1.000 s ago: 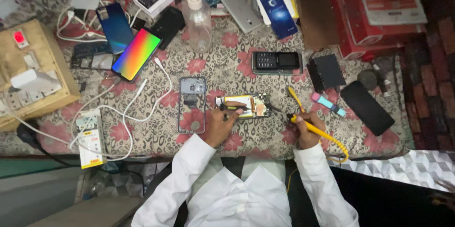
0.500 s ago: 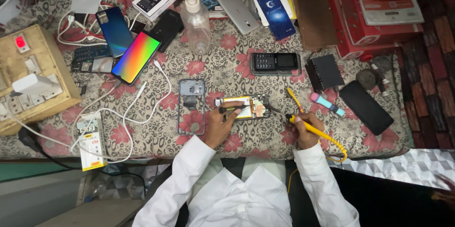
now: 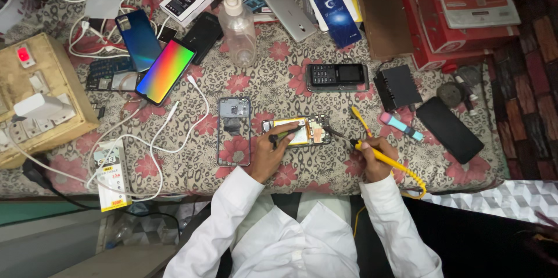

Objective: The person repairs a smartphone at a cluttered workbench. They use a soldering iron on the phone's exposed internal board, manipulate the board and battery with a screwdriver and by hand, then assemble a phone body and repeatedly press its screen and buttons to test it.

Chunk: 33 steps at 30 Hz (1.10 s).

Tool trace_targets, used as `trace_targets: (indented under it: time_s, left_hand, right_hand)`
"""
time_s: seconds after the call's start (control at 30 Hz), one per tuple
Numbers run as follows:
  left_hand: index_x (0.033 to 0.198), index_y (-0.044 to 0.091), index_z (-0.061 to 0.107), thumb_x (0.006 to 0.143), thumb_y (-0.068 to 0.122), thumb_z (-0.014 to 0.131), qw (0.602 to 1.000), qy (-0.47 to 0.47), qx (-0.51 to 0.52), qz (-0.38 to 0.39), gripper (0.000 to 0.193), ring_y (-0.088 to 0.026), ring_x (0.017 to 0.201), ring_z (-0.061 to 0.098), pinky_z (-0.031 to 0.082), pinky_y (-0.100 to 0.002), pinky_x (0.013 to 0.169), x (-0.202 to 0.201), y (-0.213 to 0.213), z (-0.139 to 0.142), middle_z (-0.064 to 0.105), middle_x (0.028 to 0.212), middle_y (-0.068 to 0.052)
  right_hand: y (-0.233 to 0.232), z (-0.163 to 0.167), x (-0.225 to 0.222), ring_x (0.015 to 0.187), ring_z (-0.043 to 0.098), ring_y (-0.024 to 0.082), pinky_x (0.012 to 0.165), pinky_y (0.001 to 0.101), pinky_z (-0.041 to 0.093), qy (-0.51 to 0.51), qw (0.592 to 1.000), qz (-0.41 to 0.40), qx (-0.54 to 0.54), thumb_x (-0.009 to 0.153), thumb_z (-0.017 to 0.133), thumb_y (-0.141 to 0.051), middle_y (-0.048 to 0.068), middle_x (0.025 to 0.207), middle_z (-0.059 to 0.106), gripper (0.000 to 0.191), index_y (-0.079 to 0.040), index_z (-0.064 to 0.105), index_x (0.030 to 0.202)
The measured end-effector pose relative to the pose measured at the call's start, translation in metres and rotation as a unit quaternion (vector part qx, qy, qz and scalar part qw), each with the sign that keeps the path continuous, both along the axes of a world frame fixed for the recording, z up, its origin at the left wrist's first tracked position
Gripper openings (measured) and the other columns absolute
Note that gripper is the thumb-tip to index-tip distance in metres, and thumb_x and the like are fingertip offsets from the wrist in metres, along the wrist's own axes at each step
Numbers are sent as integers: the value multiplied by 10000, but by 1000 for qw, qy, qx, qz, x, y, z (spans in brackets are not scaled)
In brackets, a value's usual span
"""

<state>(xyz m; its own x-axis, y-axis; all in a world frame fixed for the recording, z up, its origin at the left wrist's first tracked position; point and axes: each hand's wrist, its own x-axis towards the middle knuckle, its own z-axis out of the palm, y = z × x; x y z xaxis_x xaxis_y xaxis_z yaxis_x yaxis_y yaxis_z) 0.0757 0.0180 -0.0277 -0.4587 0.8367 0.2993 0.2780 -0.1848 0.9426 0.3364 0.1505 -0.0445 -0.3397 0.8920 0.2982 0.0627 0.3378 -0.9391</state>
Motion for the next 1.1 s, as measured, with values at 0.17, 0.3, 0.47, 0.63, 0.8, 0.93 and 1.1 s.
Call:
trace_targets:
  time_s: [0.17,0.3,0.47,0.63,0.8,0.93,1.1]
  left_hand:
    - [1185,25,727,966,36,687,1000,-1,2,-1,223,-227,1054,766,587,-303,904,0,-1,1,776,1164,-130]
    - [1183,28,727,960,34,687,1000,-21,-14,-6,226,-215,1012,769,586,-297,869,0,-2,1,780,1155,-121]
    - [1177,25,730,959,34,689,1000,-14,-1,-1,222,-209,1041,763,581,-300,896,1,-1,1,778,1158,-122]
    - [1182,25,727,963,40,684,1000,-20,0,-7,223,-208,1040,758,574,-297,898,1,-2,2,776,1166,-122]
    - [1197,30,722,969,49,688,999,-30,2,-13,231,-200,1017,742,559,-288,891,1,-3,2,769,1173,-122]
    - [1188,44,733,961,64,697,999,-30,-11,-6,230,-181,986,746,562,-283,859,1,-3,1,780,1154,-109]
    - [1179,53,736,962,72,706,1000,-12,6,-4,220,-179,981,755,570,-286,851,0,-2,-1,784,1130,-105]
  right_hand:
    - [0,-2,0,591,599,106,535,257,503,16,1000,14,9,970,635,-93,94,781,689,127,12,623,900]
    - [2,-4,2,572,593,115,516,256,465,-5,1000,-7,-1,964,643,-91,100,750,688,135,17,632,884]
    - [1,-3,1,591,614,120,551,251,492,-18,1000,-11,16,953,646,-88,106,795,718,123,24,644,902]
    - [0,-1,0,599,621,122,560,249,490,-30,999,-7,16,961,652,-95,104,781,708,130,25,648,911]
    - [1,2,0,637,637,124,591,250,499,-39,999,-7,34,965,647,-111,104,801,714,141,24,653,928]
    - [0,0,0,613,625,121,567,258,517,-14,1000,-9,14,959,652,-127,102,780,706,155,20,651,908]
    - [2,-5,2,572,602,117,533,258,480,-12,999,-15,30,955,650,-136,98,757,699,168,17,650,886]
